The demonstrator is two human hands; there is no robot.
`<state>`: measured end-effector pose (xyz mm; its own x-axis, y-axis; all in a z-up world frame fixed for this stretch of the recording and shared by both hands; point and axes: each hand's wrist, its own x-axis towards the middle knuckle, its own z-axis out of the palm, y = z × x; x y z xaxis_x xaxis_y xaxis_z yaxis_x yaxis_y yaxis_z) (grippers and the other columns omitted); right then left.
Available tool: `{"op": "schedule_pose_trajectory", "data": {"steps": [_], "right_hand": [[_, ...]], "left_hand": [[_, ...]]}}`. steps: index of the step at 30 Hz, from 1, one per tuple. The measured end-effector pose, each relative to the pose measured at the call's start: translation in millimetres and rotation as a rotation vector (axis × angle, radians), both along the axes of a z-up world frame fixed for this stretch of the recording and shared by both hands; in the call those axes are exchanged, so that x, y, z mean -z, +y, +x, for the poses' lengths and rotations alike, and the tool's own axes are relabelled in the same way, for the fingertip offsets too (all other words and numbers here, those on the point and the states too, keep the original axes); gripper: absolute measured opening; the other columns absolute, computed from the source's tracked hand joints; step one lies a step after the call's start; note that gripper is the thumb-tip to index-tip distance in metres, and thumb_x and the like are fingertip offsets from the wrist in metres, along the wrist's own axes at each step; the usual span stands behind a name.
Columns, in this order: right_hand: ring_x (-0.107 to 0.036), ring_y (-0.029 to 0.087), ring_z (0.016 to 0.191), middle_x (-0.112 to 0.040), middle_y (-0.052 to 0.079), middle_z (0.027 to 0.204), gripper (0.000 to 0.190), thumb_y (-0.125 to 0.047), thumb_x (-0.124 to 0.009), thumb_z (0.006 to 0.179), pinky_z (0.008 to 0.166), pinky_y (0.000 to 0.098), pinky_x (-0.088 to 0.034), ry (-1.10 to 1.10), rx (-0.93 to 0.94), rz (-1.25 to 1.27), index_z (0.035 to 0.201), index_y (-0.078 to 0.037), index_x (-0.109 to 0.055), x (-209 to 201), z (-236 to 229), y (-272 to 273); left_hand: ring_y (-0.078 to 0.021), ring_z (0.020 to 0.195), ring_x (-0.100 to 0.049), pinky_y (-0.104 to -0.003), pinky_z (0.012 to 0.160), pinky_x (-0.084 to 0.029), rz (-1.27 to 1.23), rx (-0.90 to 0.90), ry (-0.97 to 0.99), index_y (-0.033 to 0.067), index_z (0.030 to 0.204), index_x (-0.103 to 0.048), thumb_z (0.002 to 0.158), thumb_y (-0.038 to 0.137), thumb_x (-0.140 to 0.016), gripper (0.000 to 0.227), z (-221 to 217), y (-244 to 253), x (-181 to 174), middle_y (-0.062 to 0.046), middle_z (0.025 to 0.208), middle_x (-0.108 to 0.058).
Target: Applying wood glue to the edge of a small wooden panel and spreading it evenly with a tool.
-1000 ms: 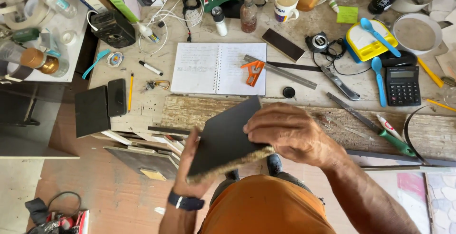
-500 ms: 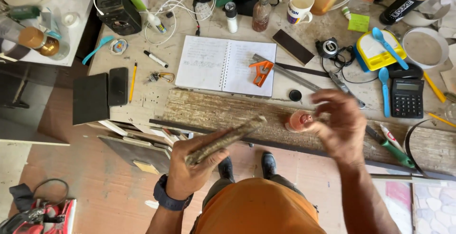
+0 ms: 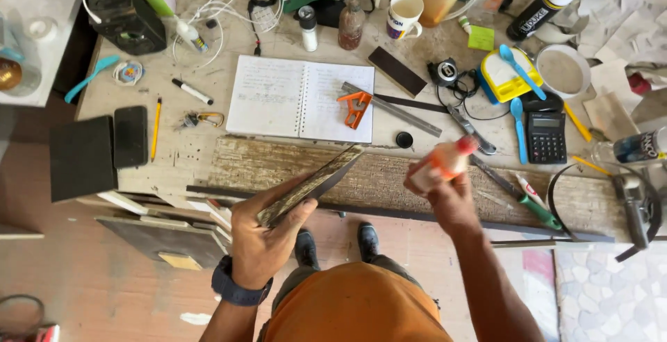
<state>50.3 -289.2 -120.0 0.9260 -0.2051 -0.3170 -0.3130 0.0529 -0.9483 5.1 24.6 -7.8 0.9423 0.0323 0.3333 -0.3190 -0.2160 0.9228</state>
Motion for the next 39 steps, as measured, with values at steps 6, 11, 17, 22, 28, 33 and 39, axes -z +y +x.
{"op": "schedule_pose_trajectory", "data": {"steps": [6,11,17,22,28,33,39], "right_hand": [[-0.062,0.025,0.101,-0.056,0.011,0.127,0.084,0.000,-0.071,0.076,0.090,0.0416,-0.055,-0.279,-0.193,-0.038,0.149,-0.016,-0.033,-76.4,-7.9,-58.0],[-0.041,0.031,0.150,-0.032,0.014,0.163,0.086,-0.014,-0.059,0.077,0.137,0.0505,-0.044,-0.776,-0.219,-0.372,0.157,-0.001,-0.030,-153.0,-12.5,-84.7],[-0.064,0.029,0.128,-0.066,0.014,0.141,0.062,-0.024,-0.087,0.094,0.114,0.0514,-0.055,-0.717,-0.102,0.558,0.148,-0.008,-0.062,-208.6,-10.8,-27.5],[-0.063,0.039,0.114,-0.064,0.024,0.123,0.053,-0.036,-0.087,0.091,0.099,0.0621,-0.053,-0.598,-0.256,0.770,0.130,-0.003,-0.075,-244.1,-8.1,55.2],[-0.065,0.031,0.077,-0.065,0.017,0.079,0.062,-0.054,-0.066,0.067,0.079,0.0423,-0.052,-0.473,-0.151,0.706,0.087,0.004,-0.069,-273.7,5.4,95.9],[-0.068,0.030,0.104,-0.073,0.016,0.110,0.067,-0.055,-0.063,0.090,0.103,0.0445,-0.052,-0.559,-0.496,0.703,0.118,0.005,-0.073,-258.8,6.3,75.4],[-0.067,0.028,0.101,-0.072,0.014,0.108,0.061,-0.053,-0.066,0.090,0.102,0.0409,-0.051,-0.547,-0.488,0.647,0.115,0.003,-0.074,-263.9,5.6,80.3]], "left_hand": [[-0.0169,0.079,-0.077,-0.028,0.065,-0.063,0.090,0.061,-0.116,0.0028,0.117,-0.072,0.093,0.022,-0.073,0.031,6.2,-5.2,9.0,-0.013,0.103,-0.080],[-0.0236,0.091,-0.081,-0.033,0.080,-0.070,0.053,0.138,-0.190,0.0011,0.122,-0.069,0.089,0.015,-0.080,0.037,12.8,-23.4,8.3,-0.017,0.112,-0.078],[-0.0255,0.101,-0.080,-0.033,0.084,-0.066,0.052,0.133,-0.211,0.0071,0.127,-0.069,0.083,-0.007,-0.069,0.046,15.3,-49.4,9.0,-0.013,0.122,-0.076],[-0.0334,0.112,-0.074,-0.044,0.094,-0.062,0.111,0.158,-0.219,0.0059,0.129,-0.067,0.077,-0.003,-0.077,0.054,16.0,-70.1,10.2,-0.016,0.126,-0.073],[-0.0328,0.100,-0.076,-0.045,0.084,-0.063,0.061,0.091,-0.284,0.0072,0.123,-0.070,0.082,0.003,-0.079,0.042,17.3,-80.3,-6.1,-0.014,0.117,-0.077],[-0.0330,0.094,-0.076,-0.045,0.081,-0.061,0.030,0.108,-0.250,0.0058,0.123,-0.068,0.078,0.001,-0.080,0.047,17.2,-78.8,-16.1,-0.014,0.117,-0.077],[-0.0326,0.094,-0.077,-0.044,0.078,-0.060,-0.003,0.110,-0.248,0.0072,0.120,-0.069,0.076,0.001,-0.078,0.045,18.6,-78.7,-22.7,-0.012,0.116,-0.078]]}}
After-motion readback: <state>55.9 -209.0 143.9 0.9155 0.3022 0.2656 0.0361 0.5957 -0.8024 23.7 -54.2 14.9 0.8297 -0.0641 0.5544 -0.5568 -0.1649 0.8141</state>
